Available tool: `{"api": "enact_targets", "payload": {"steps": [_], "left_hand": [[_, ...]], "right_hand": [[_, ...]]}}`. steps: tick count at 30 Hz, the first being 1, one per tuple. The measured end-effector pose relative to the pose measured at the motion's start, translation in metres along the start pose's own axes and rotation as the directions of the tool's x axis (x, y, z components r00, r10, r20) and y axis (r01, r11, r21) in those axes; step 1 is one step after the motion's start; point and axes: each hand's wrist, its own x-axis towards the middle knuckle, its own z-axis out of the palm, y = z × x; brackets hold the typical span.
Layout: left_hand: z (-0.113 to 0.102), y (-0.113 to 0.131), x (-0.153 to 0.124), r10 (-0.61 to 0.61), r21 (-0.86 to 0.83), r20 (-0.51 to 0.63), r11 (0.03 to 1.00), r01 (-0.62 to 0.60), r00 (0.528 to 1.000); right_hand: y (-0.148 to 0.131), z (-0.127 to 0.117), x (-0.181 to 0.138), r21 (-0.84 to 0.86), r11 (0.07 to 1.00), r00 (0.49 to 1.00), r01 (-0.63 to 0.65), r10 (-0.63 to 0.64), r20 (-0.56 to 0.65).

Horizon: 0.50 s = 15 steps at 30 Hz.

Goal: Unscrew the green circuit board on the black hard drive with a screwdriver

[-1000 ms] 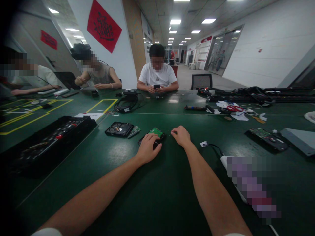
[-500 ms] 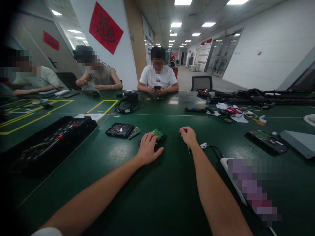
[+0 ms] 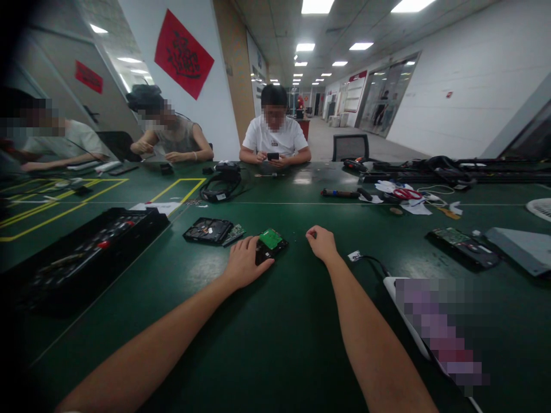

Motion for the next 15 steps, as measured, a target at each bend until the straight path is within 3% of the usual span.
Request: {"api": "enact_targets", "payload": {"steps": [5, 10, 15], "left_hand": [[-0.016, -0.023, -0.006, 0.140, -0.033, 0.083, 0.990, -0.138, 0.987], [-0.019, -0.022, -0.009, 0.142, -0.047, 0.065, 0.989, -0.139, 0.988], [-0.025, -0.024, -0.013, 0.111, -0.053, 0.017, 0.993, -0.110, 0.994]], "right_hand": [[-0.020, 0.003, -0.007, -0.062, 0.995, 0.996, 0.083, -0.082, 0.024], [-0.052, 0.019, -0.018, -0.166, 0.971, 0.983, 0.174, -0.162, 0.085], [-0.060, 0.021, -0.022, -0.290, 0.946, 0.988, 0.144, -0.119, 0.101]]}}
